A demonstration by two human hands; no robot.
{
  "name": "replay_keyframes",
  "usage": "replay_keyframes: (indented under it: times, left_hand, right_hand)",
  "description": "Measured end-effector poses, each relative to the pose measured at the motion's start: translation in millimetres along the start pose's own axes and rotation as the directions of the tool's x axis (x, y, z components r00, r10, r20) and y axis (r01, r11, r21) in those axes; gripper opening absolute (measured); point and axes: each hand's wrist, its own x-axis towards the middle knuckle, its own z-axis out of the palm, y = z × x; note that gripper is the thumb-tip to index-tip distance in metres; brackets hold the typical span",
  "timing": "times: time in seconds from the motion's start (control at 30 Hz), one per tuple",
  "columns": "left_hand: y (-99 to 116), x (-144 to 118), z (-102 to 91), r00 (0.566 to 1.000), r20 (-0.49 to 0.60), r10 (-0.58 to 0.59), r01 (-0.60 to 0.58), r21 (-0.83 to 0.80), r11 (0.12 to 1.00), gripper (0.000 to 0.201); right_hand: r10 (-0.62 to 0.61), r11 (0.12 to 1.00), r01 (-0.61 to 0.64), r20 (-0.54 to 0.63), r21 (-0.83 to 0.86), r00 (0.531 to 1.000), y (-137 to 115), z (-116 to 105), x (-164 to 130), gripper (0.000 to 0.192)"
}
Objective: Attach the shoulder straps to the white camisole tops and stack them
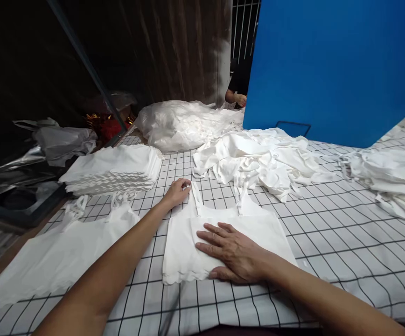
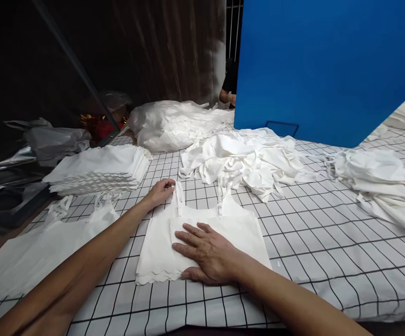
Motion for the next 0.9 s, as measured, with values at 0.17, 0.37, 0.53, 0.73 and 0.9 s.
replay_keyframes:
  times: [0.17, 0.37, 0.53, 0.73, 0.9]
  left_hand:
    - [11.0, 8.2, -0.2, 0.990, -0.120, -0.075, 0.082, 0.055, 0.995, 0.019]
    - [56.7, 5.9, 10.9, 0.981, -0.039, 0.188, -0.184, 0.092, 0.979, 0.017]
    - [113.7, 1.3, 34.4, 0.922, 0.102, 0.374, -0.380, 0.047, 0.924, 0.016]
    - [176.2, 10.4, 58.2, 0.855, 0.120, 0.505, -0.511, 0.022, 0.859, 0.024]
    - [203.8, 16.4, 87.0, 0.846, 0.222, 0.485, -0.511, 0.073, 0.857, 0.028]
  right_hand:
    - [-0.071, 0.997, 0.070, -0.077, -0.023, 0.995, 8.7, -23.6, -5.0, 0.063]
    - [0.501, 0.692, -0.713, -0.638, -0.110, 0.585, 102.9, -85.4, -43.9, 0.042]
    - [0.620, 0.682, -0.693, -0.687, 0.234, 0.378, 129.4, -123.5, -88.6, 0.019]
    - [0.389, 0.921, -0.094, -0.899, 0.377, 0.200, 56.4, -206.6, -123.9, 0.027]
    - [0.518, 0.811, -0.576, -0.583, 0.102, 0.626, 55.3, -174.8, -100.7, 0.029]
